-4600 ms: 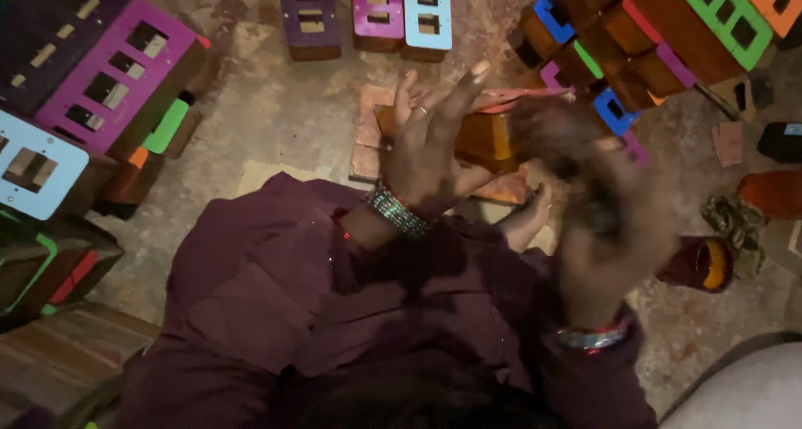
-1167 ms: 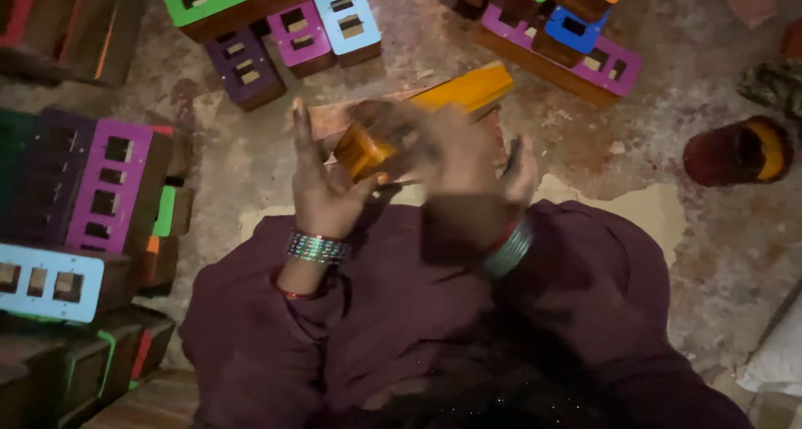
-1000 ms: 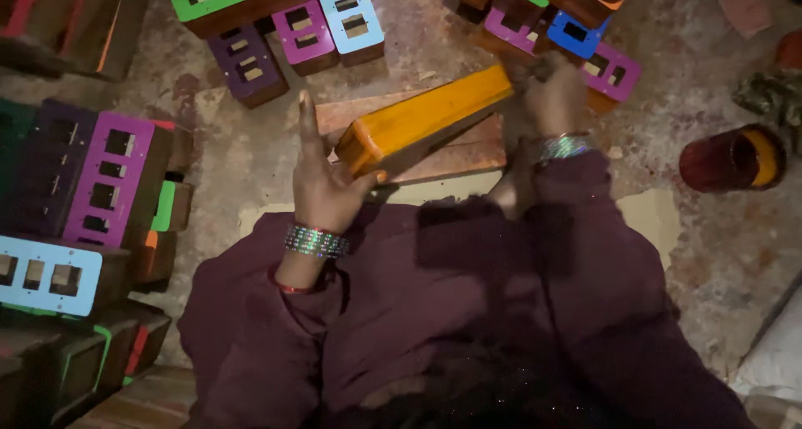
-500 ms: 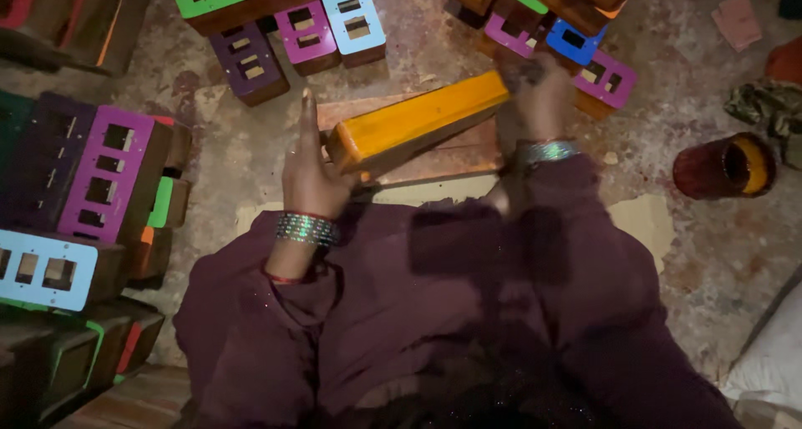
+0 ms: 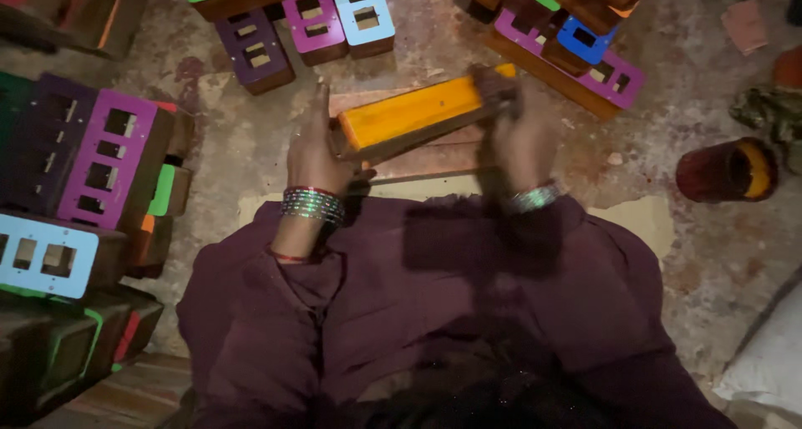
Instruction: The person sits on the floor and uses a cloth to polish a rectangular wooden block. They repeatedly rub the block's surfaces, turn it over, and place it down among other colorful wooden blocks.
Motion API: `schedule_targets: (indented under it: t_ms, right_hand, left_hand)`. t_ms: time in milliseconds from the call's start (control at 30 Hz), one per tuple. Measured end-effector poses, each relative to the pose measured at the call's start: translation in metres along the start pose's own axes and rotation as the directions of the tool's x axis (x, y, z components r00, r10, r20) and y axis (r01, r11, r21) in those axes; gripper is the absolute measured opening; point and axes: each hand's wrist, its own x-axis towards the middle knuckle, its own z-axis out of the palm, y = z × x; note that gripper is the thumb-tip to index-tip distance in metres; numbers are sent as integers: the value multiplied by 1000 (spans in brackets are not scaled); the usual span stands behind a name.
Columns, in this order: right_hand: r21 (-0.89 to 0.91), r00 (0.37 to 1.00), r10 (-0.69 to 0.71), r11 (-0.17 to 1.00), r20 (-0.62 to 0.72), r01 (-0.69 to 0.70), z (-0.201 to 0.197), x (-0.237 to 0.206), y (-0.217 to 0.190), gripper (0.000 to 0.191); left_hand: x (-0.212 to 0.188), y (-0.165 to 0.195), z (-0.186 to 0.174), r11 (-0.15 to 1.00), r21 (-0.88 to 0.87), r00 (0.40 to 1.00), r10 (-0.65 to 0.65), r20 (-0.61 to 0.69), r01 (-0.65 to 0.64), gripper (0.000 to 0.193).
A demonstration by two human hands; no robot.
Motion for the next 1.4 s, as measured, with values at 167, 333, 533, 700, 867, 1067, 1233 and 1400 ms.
schedule_targets:
  t_ms: [167, 333, 533, 700, 867, 1067, 1233, 1400]
  right_hand:
    - [-156, 904, -385, 920, -186, 359, 3, 18, 19, 35]
    - [77, 810, -583, 812, 65, 579, 34, -73, -20, 58]
    - [-112, 929, -362, 929, -80, 353, -7, -22, -1, 32]
    - [93, 968, -198, 972, -153, 214, -37, 24, -2, 31]
    - [-35, 779, -627, 779, -24, 626, 3, -46, -34, 34]
    - [6, 843, -491, 864, -221, 504, 11, 23, 11, 25]
    - [209, 998, 9, 978, 69, -23, 13, 75, 74, 20]
    - [198, 925, -378, 910, 43, 363, 63, 39, 59, 28]
  left_hand:
    - [7, 0, 4, 989, 132, 994, 74, -84, -62, 130]
    - [4, -10, 11, 987, 156, 999, -37, 5, 36, 122]
    - [10, -20, 18, 972, 231, 997, 64, -51, -51, 112]
    - [14, -22, 17, 968, 250, 997, 51, -63, -34, 110]
    - [14, -18, 14, 966, 254, 999, -43, -4, 43, 108]
    - [11, -4, -2, 933, 350, 990, -120, 70, 88, 113]
    - [14, 19, -7, 916, 382, 969, -193, 157, 121, 138]
    - [14, 31, 7, 932, 362, 989, -81, 125, 31, 130]
